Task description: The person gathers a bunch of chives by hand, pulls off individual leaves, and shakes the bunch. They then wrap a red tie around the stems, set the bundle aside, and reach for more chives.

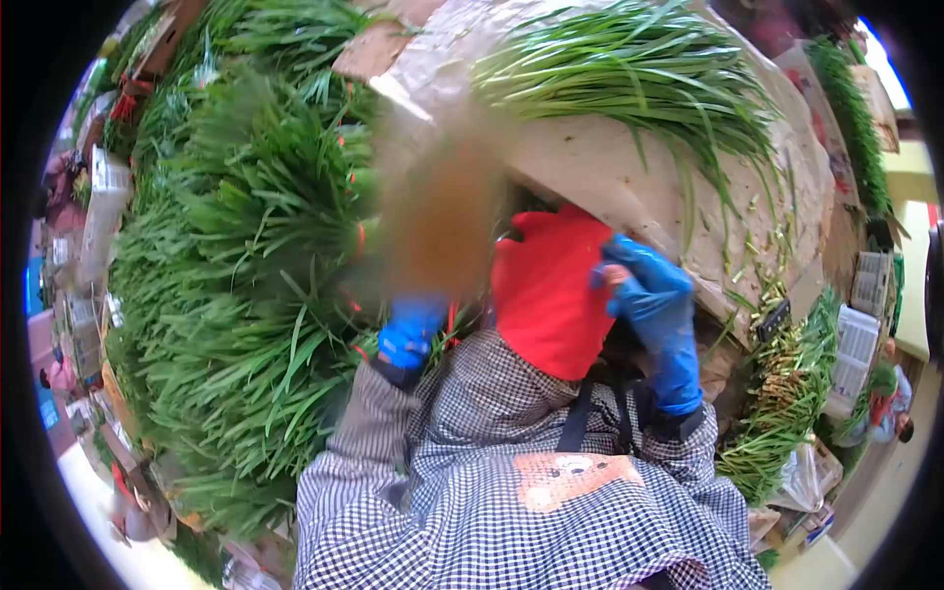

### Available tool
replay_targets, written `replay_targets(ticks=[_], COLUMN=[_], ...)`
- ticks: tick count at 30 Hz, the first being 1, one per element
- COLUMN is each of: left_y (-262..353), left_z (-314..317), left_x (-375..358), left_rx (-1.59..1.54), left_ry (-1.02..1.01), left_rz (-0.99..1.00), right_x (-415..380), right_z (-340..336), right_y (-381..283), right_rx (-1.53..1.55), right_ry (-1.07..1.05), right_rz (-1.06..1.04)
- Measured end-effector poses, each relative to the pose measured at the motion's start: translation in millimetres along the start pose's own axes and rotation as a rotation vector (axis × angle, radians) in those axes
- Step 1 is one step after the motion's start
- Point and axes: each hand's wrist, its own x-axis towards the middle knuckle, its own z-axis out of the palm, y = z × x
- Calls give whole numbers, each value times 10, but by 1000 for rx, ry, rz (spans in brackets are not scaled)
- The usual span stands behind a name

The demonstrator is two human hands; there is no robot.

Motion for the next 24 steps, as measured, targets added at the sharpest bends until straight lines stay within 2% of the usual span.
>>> replay_targets(ticks=[2,4,5,7,10,11,13,14,15,17,18,19,21,22,23,24], left_y=[344,755,899,1106,1362,1470,1637,1694,1718,1779,1831,1853,1875,1907,1923,1932], left_z=[-88,-238,-295,-360,-443,-445,-429,-444,-449,-475,-502,-458,-283,-206,-164,-135], left_x=[-87,-187,-225,-294,-402,-434,-509,-479,-436,-316,-266,-212,-141,-142,-121,-85], left_rx=[-31,-76,-47,-41,-11,-3,-242,-266,-258,-457,-431,-424,-369,-355,-353,-269], left_ry=[9,-75,-135,-109,-362,-360,-379,-402,-398,-414,-409,-410,-397,-427,-425,-435], left_rz=[242,358,371,475,384,395,398,383,386,131,123,122,294,336,334,426], right_x=[97,-59,-43,-116,-130,-100,-47,-118,-148,-172,-124,-137,-216,-243,-242,-236], right_z=[128,210,224,266,242,185,44,-16,-69,-191,-185,-194,-185,-91,-90,-92], right_y=[-6,-365,-328,-331,-177,-126,-124,-204,-257,-279,-160,-137,-94,-51,-17,3], right_rx=[-223,-160,-139,63,120,125,-89,66,72,248,167,174,73,272,273,425], right_ry=[-63,-187,-258,-180,-81,-73,-3,-45,-45,-2,61,63,-155,-165,-168,-154], right_rz=[-609,-366,-384,-488,-454,-464,-633,-459,-466,-237,-457,-457,-376,-270,-270,-200])
